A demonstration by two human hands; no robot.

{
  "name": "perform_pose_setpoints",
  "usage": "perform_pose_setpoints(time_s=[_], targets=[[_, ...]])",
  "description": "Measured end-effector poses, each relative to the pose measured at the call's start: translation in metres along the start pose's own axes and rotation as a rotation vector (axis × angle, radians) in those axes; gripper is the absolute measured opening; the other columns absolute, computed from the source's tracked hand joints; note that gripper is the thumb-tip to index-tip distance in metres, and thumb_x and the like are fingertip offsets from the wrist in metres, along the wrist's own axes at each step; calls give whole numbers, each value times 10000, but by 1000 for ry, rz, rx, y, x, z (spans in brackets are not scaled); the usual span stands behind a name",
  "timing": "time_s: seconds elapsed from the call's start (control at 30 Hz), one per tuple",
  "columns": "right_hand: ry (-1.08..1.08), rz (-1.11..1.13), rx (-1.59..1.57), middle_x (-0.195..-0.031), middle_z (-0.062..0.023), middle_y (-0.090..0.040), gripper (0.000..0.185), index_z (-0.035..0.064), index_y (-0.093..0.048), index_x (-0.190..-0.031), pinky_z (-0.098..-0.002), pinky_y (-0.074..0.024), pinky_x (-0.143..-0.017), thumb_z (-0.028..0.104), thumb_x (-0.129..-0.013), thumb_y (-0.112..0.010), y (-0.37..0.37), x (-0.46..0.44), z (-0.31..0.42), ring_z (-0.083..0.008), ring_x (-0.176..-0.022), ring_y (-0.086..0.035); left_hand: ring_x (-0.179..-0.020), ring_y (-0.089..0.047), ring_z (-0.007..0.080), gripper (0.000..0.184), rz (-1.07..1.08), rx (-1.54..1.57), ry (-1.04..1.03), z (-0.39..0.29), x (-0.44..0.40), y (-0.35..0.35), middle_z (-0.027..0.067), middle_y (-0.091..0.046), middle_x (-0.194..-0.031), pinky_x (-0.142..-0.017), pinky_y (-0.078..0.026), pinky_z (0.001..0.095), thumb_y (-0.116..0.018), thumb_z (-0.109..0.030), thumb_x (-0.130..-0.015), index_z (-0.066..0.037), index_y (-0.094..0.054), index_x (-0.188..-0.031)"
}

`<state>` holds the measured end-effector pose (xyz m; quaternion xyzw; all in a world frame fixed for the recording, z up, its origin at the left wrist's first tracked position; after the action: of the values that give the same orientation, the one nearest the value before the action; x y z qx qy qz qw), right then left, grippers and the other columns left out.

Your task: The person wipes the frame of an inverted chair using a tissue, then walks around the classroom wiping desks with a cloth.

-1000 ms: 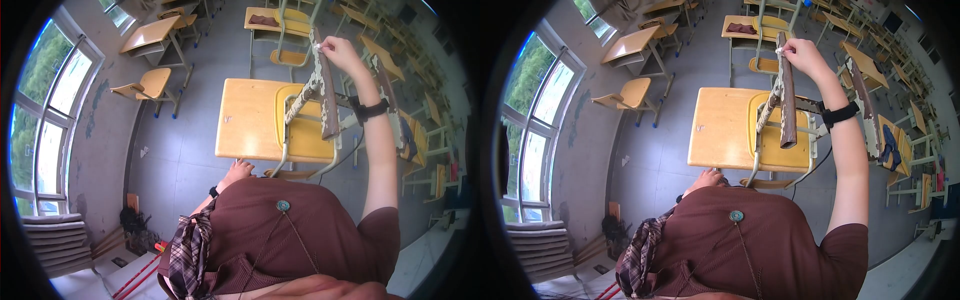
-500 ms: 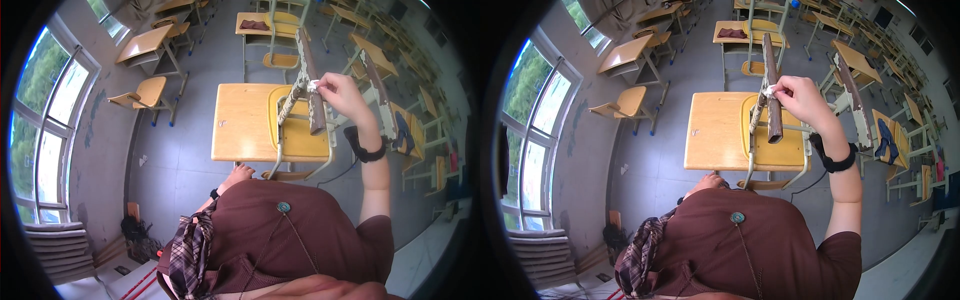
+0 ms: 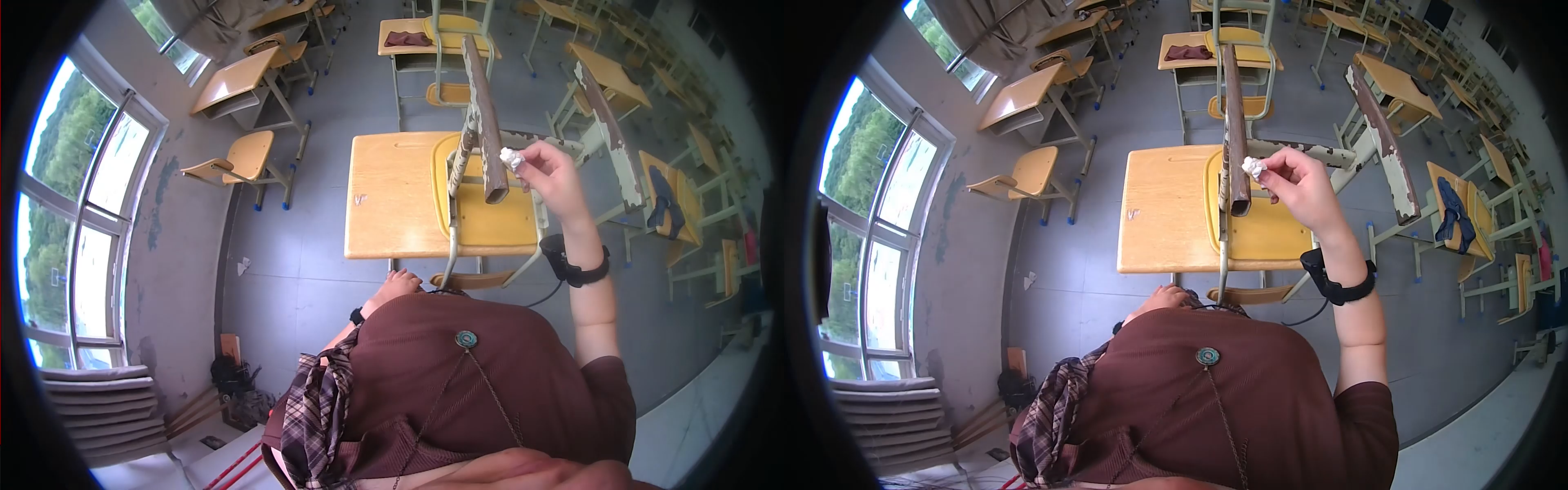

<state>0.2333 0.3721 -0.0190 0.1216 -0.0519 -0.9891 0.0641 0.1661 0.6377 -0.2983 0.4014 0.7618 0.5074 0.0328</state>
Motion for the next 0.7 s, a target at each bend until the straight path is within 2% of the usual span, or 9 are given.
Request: perform_pose_setpoints(time_s=[0.03, 0.13, 0.23, 0.33, 0.43, 0.7], targets=[[7, 1, -104, -729, -15, -571, 42, 12, -553, -865, -190, -421, -542, 43, -836, -557, 3, 3, -10, -56, -611, -511, -1225, -348, 363, 438, -9, 2, -3, -3, 1, 0, 107, -501, -1204, -1003, -256, 511, -499, -419, -828, -105, -549, -1130], [-144, -85, -541, -761, -22, -552, 61, 40, -533, -909, -203, -424, -541, 65, -853, -528, 8, 15, -36, -87, -622, -506, -1205, -372, 355, 408, -36, -3, -19, -9, 1, -2, 101, -519, -1177, -994, -269, 495, -502, -394, -822, -103, -561, -1103], [-287, -101, -839, -786, -17, -551, 95, 59, -534, -946, -198, -394, -530, 79, -861, -499, 14, 27, -58, -93, -644, -482, -1182, -398, 334, 379, -36, -47, -52, -13, 2, -6, 91, -532, -1153, -984, -286, 477, -509, -365, -813, -98, -569, -1076], [-291, -153, -1081, -758, -20, -545, 89, 55, -535, -932, -206, -395, -522, 81, -864, -484, 19, 40, -76, -104, -629, -474, -1171, -409, 306, 364, 6, -102, -91, -15, -7, -6, 89, -534, -1145, -980, -297, 464, -511, -343, -811, -95, -567, -1072], [-322, -207, -1236, -757, -38, -558, 69, 59, -537, -905, -210, -408, -522, 97, -874, -489, 24, 54, -90, -117, -608, -490, -1174, -404, 290, 374, 86, -150, -142, -15, -17, -5, 94, -525, -1158, -985, -296, 461, -503, -329, -821, -88, -548, -1103], [-281, -420, -1366, -742, -17, -558, 119, 49, -541, -901, -210, -396, -516, 137, -892, -461, 7, 92, -114, -106, -602, -477, -1168, -415, 275, 422, 186, -158, -267, 7, -16, 25, 116, -502, -1188, -989, -305, 450, -512, -327, -823, -67, -512, -1155]])
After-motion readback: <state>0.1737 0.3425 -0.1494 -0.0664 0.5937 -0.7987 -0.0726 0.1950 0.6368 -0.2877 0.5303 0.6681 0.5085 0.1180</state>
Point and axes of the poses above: each hand's wrist, its own x-axis away from the middle knuckle, its own y-axis out of the back of the hand, z = x × y, the point moved 3 cm from there along -x, towards the middle knuckle
